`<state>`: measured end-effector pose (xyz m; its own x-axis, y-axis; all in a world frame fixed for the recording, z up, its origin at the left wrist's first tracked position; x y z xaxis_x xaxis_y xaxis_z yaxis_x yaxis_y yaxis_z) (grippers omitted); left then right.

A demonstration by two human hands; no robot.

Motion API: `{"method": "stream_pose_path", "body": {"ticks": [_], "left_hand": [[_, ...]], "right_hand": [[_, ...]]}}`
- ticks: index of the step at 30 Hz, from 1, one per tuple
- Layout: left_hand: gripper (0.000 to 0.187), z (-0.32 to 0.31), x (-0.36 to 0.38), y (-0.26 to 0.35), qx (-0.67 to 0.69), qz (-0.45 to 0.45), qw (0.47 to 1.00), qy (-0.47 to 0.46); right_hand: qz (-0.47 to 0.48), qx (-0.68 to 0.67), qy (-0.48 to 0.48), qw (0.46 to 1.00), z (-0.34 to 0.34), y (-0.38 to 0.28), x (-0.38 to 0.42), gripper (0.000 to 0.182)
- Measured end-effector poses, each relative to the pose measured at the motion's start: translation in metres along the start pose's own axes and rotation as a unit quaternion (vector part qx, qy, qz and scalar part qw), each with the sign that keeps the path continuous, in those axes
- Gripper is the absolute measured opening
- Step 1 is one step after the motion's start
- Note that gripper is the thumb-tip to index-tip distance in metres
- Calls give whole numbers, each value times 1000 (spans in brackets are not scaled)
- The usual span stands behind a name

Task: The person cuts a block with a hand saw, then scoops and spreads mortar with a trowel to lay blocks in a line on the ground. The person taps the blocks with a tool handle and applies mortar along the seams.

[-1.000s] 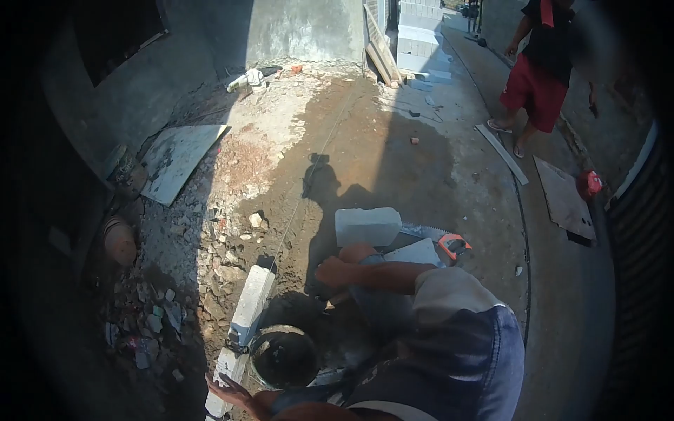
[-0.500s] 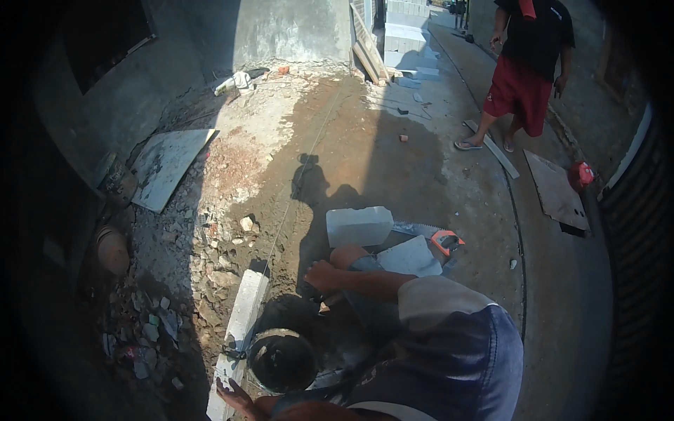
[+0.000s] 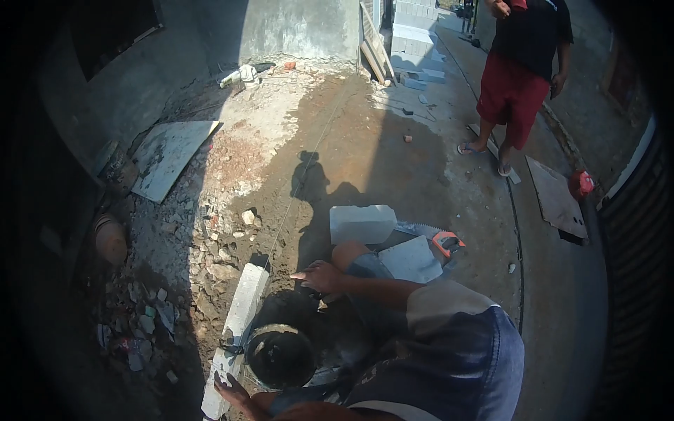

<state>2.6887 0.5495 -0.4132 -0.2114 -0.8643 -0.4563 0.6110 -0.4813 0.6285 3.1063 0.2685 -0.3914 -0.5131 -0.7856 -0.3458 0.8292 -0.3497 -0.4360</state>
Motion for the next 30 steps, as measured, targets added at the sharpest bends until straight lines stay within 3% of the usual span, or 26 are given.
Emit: {"method": "stream_pose_path", "body": {"ticks": [1, 3, 6, 9, 12, 15, 18, 21, 27, 30], "left_hand": [[43, 2, -1, 5, -14, 36, 999, -16], [42, 2, 1, 8, -10, 25, 1000, 1], [41, 5, 3, 1, -14, 1, 1000, 11], [41, 6, 3, -2, -23, 6, 1000, 4], [41, 10, 0, 11, -42, 31, 999, -10], [41, 12, -1, 18, -49, 49, 997, -23], [42, 8, -1, 14, -30, 48, 998, -12], [42, 4, 0, 10, -20, 43, 999, -7], [42, 3, 0, 10, -15, 50, 999, -13], [41, 6, 0, 7, -20, 50, 998, -18]], "right_hand": [[13, 35, 16, 999, 2, -2, 0, 35], [37, 104, 47, 993, 1, 0, 1, 36], [-31, 70, 49, 996, -6, 10, -5, 42], [-55, 2, -33, 998, -2, 9, -7, 45], [-73, -27, 1, 997, 6, -4, -6, 42], [-43, 33, 76, 996, 1, -1, -6, 40], [-62, 72, 60, 994, 1, 1, -6, 38], [-80, 29, -52, 995, 2, 5, -9, 38], [-24, 44, 88, 995, -5, 1, -8, 42], [-55, 15, 63, 996, 0, -3, -9, 44]]}}
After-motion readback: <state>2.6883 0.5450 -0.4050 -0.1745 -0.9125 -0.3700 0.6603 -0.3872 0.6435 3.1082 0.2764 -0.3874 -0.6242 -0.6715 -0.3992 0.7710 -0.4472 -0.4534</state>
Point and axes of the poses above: each hand's wrist, its own x-axis away from the middle knuckle, its own z-axis out of the back of the hand, y = z × x, the point moved 1 cm from there along -x, towards the middle knuckle, and after that the axes turned 12 degrees about y, right-handed, at the moved point
